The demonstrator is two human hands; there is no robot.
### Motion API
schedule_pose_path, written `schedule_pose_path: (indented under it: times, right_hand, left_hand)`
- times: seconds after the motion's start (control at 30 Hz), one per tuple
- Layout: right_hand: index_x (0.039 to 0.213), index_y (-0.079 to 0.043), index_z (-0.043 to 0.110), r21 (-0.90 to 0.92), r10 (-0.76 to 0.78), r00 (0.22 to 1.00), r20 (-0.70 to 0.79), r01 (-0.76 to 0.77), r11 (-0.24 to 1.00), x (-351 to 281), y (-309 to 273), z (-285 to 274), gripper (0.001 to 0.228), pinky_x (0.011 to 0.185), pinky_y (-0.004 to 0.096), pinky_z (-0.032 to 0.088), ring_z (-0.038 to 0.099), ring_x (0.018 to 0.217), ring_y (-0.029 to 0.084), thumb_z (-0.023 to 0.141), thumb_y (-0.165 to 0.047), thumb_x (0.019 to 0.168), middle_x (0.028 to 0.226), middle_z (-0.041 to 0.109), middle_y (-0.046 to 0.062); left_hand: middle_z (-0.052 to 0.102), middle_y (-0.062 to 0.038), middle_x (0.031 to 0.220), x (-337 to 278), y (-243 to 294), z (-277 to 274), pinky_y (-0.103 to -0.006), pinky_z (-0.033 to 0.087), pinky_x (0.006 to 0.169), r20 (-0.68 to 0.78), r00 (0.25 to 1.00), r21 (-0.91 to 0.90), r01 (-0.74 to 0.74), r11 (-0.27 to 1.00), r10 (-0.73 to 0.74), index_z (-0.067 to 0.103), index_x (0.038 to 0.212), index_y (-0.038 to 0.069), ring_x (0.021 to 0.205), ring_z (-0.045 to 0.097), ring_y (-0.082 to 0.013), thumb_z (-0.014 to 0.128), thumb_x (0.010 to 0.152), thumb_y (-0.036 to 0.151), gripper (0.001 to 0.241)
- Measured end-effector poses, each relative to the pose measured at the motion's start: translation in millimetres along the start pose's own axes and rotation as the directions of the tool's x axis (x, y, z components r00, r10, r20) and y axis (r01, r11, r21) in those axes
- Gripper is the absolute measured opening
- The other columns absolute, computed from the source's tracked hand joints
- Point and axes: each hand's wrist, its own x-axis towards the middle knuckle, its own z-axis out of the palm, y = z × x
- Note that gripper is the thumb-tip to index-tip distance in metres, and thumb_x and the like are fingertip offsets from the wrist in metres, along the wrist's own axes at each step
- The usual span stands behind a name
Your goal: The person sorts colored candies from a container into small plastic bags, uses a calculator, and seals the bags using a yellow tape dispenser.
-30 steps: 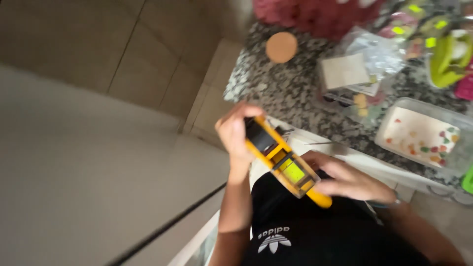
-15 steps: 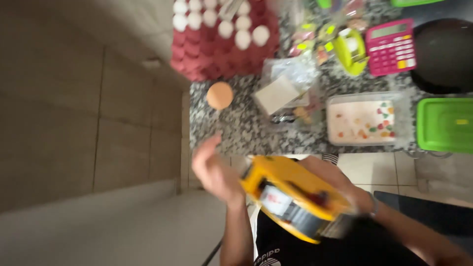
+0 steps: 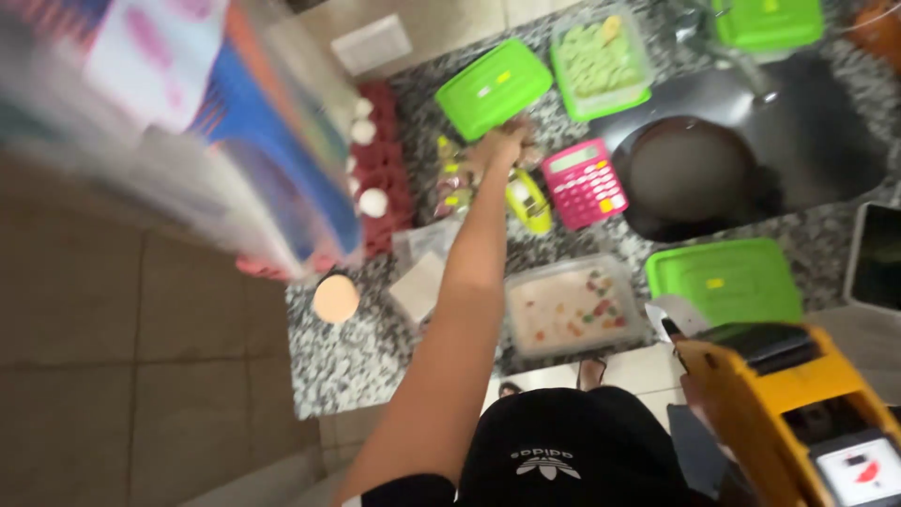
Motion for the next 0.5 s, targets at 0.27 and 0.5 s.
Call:
schedule_pose_path:
  times: [0.27, 0.5]
  right_hand:
    - [0.136, -0.009, 0.066, 0.177, 0.524, 0.615, 0.589, -0.731, 0.659, 97.6, -19.3, -33.5, 0.050, 0.099, 0.044, 0.050, 0.067, 0.118, 0.034, 0.062, -0.028, 0.091, 0.141, 0.065, 0.017]
    - [0.131, -0.010, 0.069, 0.351, 0.373, 0.743, 0.555, -0.616, 0.705, 151.9, -49.0, -73.6, 0.044, 0.104, 0.041, 0.048, 0.067, 0.119, 0.029, 0.064, -0.026, 0.091, 0.137, 0.068, 0.013]
  left_hand:
    - [0.057, -0.017, 0.143, 14.4, 17.9, 18.1, -0.0444, 0.028, 0.116, -0.063, 0.928, -0.232, 0.345, 0.909, -0.368, 0.072, 0.127, 0.010, 0.139, 0.046, -0.0361, 0.090, 0.058, 0.041, 0.078]
    - [0.076, -0.014, 0.116, 72.8, -13.0, 68.5, -0.0458, 0.047, 0.104, -0.190, 0.933, -0.208, 0.266, 0.941, -0.306, 0.076, 0.116, 0.018, 0.120, 0.068, -0.0350, 0.051, 0.086, 0.062, 0.059]
